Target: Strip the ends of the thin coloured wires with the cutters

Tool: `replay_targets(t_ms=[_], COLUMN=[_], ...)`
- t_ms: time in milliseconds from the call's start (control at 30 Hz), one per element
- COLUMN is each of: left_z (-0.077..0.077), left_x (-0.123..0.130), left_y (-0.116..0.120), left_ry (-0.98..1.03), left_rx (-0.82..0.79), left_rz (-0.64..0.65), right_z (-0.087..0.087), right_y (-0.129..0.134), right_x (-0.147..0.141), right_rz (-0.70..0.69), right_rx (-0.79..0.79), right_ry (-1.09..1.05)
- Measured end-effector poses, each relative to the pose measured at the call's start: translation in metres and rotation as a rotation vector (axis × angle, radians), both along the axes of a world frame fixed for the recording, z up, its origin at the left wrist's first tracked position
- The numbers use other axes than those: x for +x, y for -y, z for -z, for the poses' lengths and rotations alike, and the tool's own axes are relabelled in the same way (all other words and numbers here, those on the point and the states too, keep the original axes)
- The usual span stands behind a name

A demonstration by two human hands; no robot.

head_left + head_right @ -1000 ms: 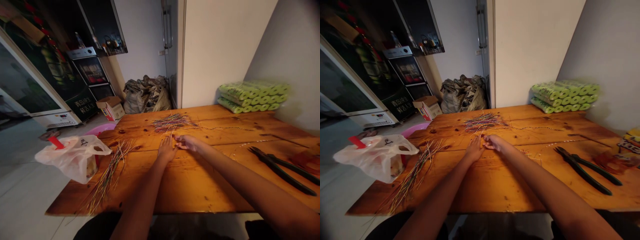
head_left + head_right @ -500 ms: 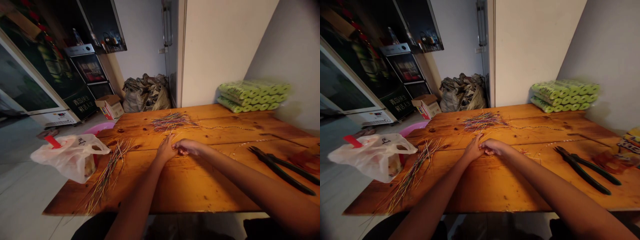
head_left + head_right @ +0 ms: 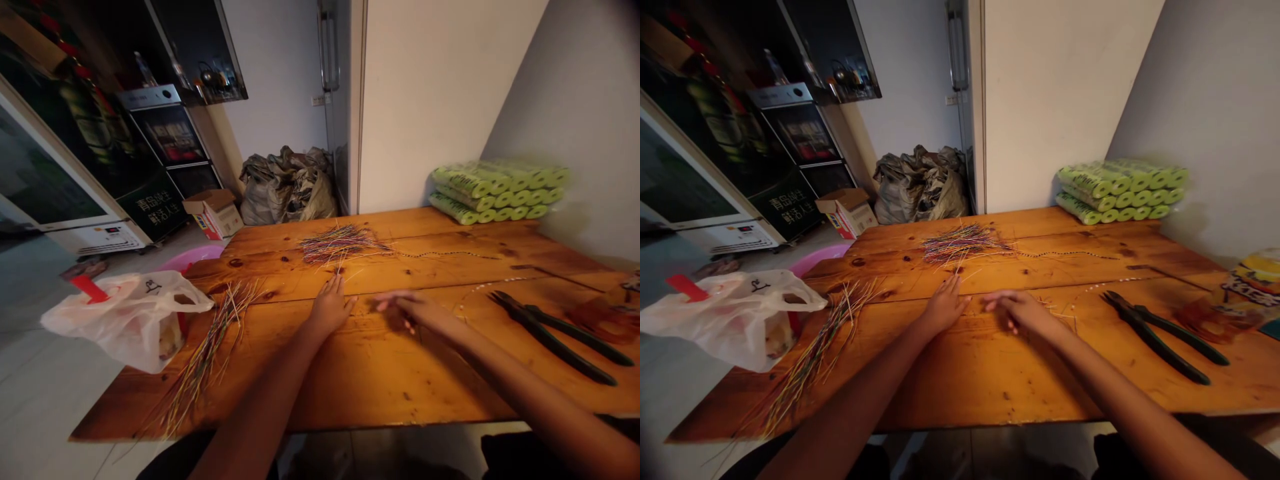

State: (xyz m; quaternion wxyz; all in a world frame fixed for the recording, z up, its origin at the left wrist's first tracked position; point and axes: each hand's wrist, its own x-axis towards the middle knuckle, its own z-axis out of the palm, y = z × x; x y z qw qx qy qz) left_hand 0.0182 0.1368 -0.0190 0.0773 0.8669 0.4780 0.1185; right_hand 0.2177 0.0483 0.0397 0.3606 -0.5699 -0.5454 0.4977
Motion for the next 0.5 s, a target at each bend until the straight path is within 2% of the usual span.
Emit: replay_targets(t_ms=[100, 167, 233, 333, 500], left_z=[0.001, 0.000, -0.002, -0.009, -0.020], left_x=[-0.007, -0.015, -0.022, -0.031, -0.035], left_y=[0.018, 0.033, 0.051, 0.078, 0.119], left_ry=[-0.008, -0.010, -0.013, -0.021, -0.051], left_rx=[0.033, 0.044, 0.025, -0.023, -0.092], left_rz=[0.049, 0.083, 0.105, 0.120, 0.146], right_z=[0.032, 0.044, 0.047, 0.043, 0.040], right_y=[0.033, 0.045, 0.050, 0.049, 0.050], right_x=[0.021, 0.028, 0.029, 0.025, 0.022], right_rz=[0.065, 0.105, 0.115, 0.071, -0.012], right_rx=[0.063, 0.032, 0.041, 0.096, 0.218], right_ry=[-0.134, -0.140, -0.168, -0.171, 0.104])
